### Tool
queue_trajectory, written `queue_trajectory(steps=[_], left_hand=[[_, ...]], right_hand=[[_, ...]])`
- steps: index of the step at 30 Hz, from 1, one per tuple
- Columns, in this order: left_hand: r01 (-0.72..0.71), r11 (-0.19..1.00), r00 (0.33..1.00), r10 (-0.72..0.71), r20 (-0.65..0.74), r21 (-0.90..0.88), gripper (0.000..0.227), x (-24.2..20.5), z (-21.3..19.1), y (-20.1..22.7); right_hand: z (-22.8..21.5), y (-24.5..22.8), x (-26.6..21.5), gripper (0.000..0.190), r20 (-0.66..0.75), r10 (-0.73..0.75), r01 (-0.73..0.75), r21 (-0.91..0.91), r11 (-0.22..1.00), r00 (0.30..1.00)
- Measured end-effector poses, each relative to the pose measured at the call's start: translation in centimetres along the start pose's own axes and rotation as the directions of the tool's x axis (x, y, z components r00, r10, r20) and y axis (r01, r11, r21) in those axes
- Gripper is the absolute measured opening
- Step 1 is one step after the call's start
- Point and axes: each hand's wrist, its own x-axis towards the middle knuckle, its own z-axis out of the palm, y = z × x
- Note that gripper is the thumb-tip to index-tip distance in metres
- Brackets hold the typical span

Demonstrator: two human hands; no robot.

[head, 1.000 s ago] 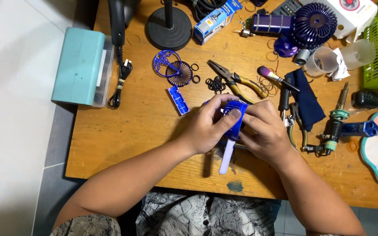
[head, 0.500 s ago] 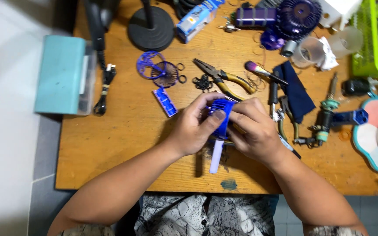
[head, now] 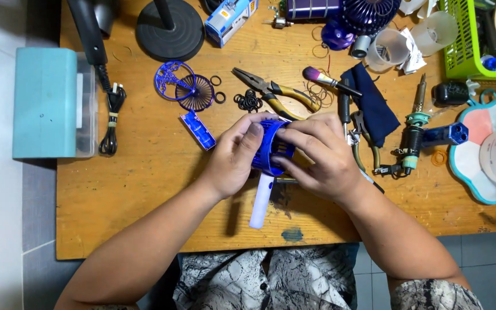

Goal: Disassembling and inspecting the internal components of a small portable fan motor using hands and tweezers.

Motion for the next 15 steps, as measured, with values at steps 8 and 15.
queue_trajectory(steps=[8,15], left_hand=[[0.156,0.988,0.987,-0.156,0.038,0.003,0.067,0.4,0.8,0.8],[0.238,0.964,0.971,-0.233,0.051,-0.122,0.043,0.6,1.1,1.7]], right_hand=[[-0.1,-0.1,0.5,0.011,0.109,-0.135,0.145,-0.092,0.985,0.985],[0.2,0.3,0.2,0.022,0.106,-0.071,0.075,-0.030,0.997,0.992]])
